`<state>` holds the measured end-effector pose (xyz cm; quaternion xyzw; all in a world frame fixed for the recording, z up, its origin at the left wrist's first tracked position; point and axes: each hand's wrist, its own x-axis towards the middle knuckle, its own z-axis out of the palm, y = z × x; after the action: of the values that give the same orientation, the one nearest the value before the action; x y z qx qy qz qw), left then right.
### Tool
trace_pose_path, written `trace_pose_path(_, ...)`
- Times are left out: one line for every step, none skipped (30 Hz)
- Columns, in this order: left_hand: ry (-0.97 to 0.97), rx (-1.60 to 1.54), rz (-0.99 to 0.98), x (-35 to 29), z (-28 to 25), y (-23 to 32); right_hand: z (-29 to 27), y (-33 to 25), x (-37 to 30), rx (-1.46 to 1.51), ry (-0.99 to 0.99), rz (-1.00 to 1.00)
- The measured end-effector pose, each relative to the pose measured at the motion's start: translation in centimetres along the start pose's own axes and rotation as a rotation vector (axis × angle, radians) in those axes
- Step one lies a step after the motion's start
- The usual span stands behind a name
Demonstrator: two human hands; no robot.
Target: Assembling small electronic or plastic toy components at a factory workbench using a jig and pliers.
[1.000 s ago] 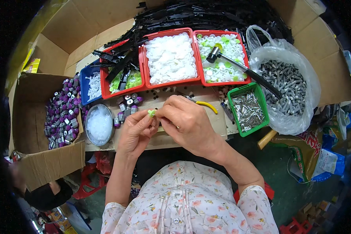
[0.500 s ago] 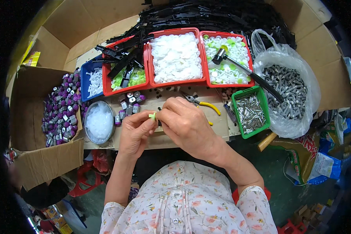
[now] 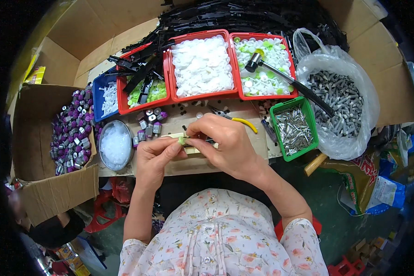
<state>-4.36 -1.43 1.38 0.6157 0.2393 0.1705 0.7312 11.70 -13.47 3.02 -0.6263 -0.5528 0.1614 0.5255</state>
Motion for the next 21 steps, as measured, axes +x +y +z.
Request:
trace_pose_path(0.001,0.000,0.001,-0.1,0.3,-0.2,0.1,-0.1,-0.2,-0.025,0.041,-0.024)
trace_pose_path(0.051,-0.090,-0.027,-0.2,0.6,-0.7,0.3,-0.1,-0.5,-0.048,0.080,-0.048)
trace_pose_path(0.102,-0.181,-0.054,-0.4,0.8,-1.1,0.5,0.0,-0.7,-0.047,0.077,-0.050)
trace_pose_path(0.105,-0.183,-0.053,-0.5,0.9,-1.4,0.9,0.1,-0.8,-0.130,0.107,-0.113)
trace_pose_path(0.081,-0.188,-0.050,-0.7,0.9,-1.6,1.2,0.1,-1.0,-0.214,0.136,-0.174)
trace_pose_path(0.057,-0.194,-0.047,-0.9,0.9,-1.7,1.4,0.2,-1.2,-0.214,0.132,-0.174)
trace_pose_path(0.058,-0.192,-0.068,-1.1,0.9,-1.8,1.5,0.2,-1.4,-0.224,0.124,-0.161)
trace_pose_path(0.062,-0.195,-0.068,-1.2,0.7,-1.8,1.7,0.2,-1.5,-0.234,0.116,-0.148)
trace_pose_path(0.042,-0.167,-0.042,-1.4,0.5,-1.9,1.7,0.2,-1.4,-0.233,0.111,-0.149)
trace_pose_path(0.022,-0.139,-0.017,-1.5,0.3,-2.0,1.8,0.2,-1.3,-0.236,0.094,-0.169)
trace_pose_path(0.027,-0.142,-0.016,-1.7,0.2,-2.0,1.9,0.3,-1.2,-0.240,0.076,-0.189)
trace_pose_path(0.022,-0.156,-0.033,-1.8,0.1,-2.0,2.0,0.3,-1.2,-0.240,0.071,-0.191)
trace_pose_path(0.018,-0.170,-0.050,-2.0,0.0,-2.0,2.1,0.2,-1.1,-0.221,0.047,-0.190)
trace_pose_path(0.023,-0.173,-0.049,-2.2,-0.1,-2.0,2.3,0.3,-1.0,-0.202,0.023,-0.190)
trace_pose_path(0.087,-0.105,-0.023,-2.3,-0.1,-1.9,2.4,0.4,-1.0,-0.201,0.017,-0.192)
trace_pose_path(0.151,-0.036,0.003,-2.4,-0.1,-1.8,2.4,0.6,-0.9,-0.179,-0.016,-0.204)
trace_pose_path(0.156,-0.038,0.002,-2.4,-0.2,-1.7,2.4,0.7,-0.9,-0.157,-0.048,-0.214)
trace_pose_path(0.159,0.022,0.058,-2.3,-0.2,-1.4,2.5,0.6,-0.9,-0.155,-0.052,-0.214)
trace_pose_path(0.162,0.083,0.114,-2.2,-0.3,-1.3,2.5,0.5,-1.0,-0.152,-0.064,-0.213)
trace_pose_path(0.166,0.083,0.113,-2.1,-0.5,-1.1,2.5,0.5,-0.9,-0.149,-0.075,-0.213)
trace_pose_path(0.108,0.170,0.141,-2.1,-0.8,-1.0,2.5,0.5,-0.9,-0.147,-0.077,-0.213)
